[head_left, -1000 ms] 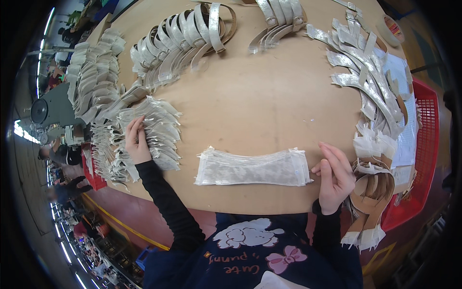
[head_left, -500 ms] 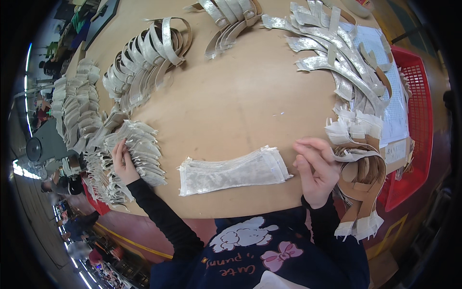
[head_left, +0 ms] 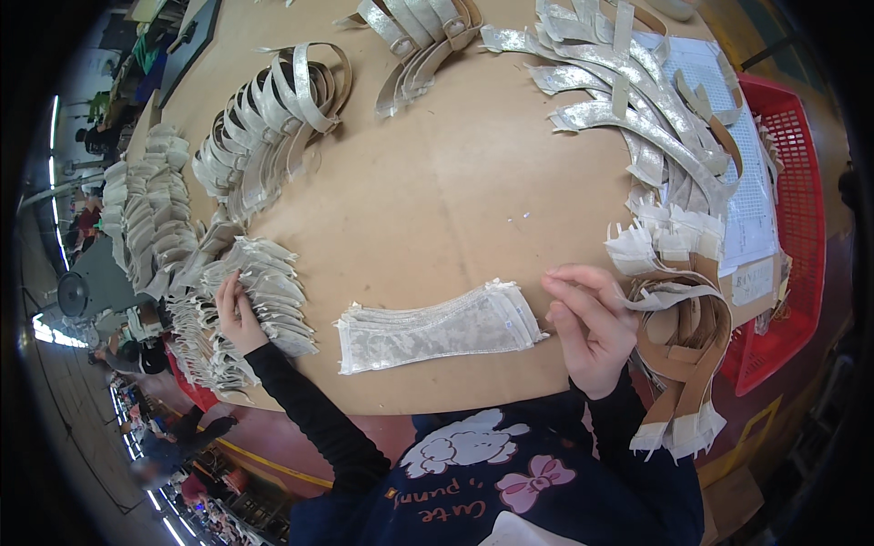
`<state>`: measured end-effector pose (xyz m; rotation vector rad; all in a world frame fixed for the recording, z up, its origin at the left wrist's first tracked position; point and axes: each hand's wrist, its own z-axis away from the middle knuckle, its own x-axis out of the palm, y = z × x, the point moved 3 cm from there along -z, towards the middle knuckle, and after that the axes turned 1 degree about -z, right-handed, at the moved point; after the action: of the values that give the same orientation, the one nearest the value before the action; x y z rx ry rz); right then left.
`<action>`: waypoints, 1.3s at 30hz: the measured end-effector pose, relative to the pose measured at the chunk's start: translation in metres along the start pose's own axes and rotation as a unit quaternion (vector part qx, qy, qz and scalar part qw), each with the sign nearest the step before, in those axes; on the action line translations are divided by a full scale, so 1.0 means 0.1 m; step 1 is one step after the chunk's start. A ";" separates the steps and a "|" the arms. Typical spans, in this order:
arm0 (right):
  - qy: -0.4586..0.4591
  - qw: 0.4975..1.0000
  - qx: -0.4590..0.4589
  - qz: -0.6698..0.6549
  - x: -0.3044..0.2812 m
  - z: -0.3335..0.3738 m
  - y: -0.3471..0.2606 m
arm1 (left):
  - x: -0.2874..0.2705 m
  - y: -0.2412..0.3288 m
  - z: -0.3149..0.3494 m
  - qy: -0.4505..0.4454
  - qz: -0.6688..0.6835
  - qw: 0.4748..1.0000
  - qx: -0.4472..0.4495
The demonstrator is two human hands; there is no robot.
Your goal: The person sorts and organizes numerous small fabric pieces on a table. They pick up individual pieces, fold or align them, and place them into neat stacks or into a red basket. The task involves repetitive handling of similar-looking fabric strips.
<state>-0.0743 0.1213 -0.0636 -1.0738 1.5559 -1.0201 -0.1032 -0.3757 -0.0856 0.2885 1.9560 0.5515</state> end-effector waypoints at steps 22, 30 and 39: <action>0.033 0.995 0.098 0.016 0.07 0.06 0.18 | 0.39 2.08 -0.23 -0.217 0.187 0.918 0.275; -0.034 0.969 -0.244 -0.037 0.02 0.24 0.01 | 0.08 1.84 0.68 -0.177 0.405 0.889 0.121; -0.533 0.526 0.123 -0.651 1.00 0.93 -0.31 | 0.22 2.13 1.20 -0.268 0.791 0.550 0.023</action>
<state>0.0052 0.0070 -0.0767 -2.0754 -0.6564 -0.9591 -0.0138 -0.1521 -0.0395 2.0613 0.5779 1.2759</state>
